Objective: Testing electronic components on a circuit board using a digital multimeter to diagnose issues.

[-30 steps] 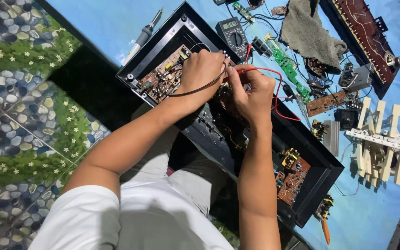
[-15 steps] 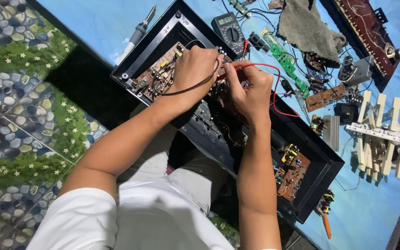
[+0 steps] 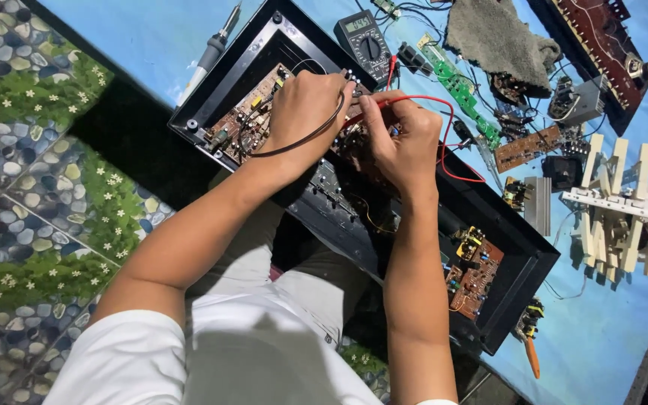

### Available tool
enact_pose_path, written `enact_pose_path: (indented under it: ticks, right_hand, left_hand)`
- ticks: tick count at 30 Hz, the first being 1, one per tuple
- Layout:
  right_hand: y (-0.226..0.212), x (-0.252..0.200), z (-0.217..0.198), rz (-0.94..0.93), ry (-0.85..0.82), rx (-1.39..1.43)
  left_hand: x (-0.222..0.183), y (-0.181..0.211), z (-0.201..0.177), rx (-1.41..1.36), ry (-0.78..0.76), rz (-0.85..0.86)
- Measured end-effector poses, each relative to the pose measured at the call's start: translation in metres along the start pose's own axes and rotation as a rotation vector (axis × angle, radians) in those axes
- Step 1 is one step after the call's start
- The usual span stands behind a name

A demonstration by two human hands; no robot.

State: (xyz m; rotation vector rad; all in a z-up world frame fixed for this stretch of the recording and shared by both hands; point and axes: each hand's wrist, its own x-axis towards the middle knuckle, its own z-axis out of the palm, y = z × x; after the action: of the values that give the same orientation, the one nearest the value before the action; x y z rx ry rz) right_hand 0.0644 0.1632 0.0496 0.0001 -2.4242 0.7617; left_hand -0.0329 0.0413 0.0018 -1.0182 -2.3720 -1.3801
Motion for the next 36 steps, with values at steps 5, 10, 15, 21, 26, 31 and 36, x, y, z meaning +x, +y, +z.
enact_pose_path:
  ticks: [5,10,15,21,26,31,36]
  right_hand:
    - [-0.002,0.000,0.001,-0.005,-0.006,-0.006]
    - [-0.006,0.000,0.003,-0.023,-0.005,-0.015]
    - [-0.005,0.000,0.003,-0.030,-0.008,0.000]
    - [-0.010,0.001,0.003,-0.045,-0.015,0.018]
    - [-0.008,0.001,0.002,-0.062,-0.009,0.001]
    - [-0.007,0.000,-0.002,-0.057,0.017,0.010]
    - [-0.004,0.000,-0.003,-0.054,0.017,0.031]
  left_hand:
    - [-0.002,0.000,0.002,-0.027,0.016,-0.007]
    - [-0.002,0.000,0.003,0.004,-0.020,-0.015]
    - [-0.003,0.000,0.006,0.009,-0.019,-0.007]
    - [-0.005,-0.001,0.008,0.040,-0.016,0.016]
    - [-0.004,0.000,0.006,0.012,-0.007,0.021]
    - [-0.005,0.007,-0.001,0.027,-0.004,0.008]
    - [-0.005,0.022,-0.027,-0.092,0.016,-0.032]
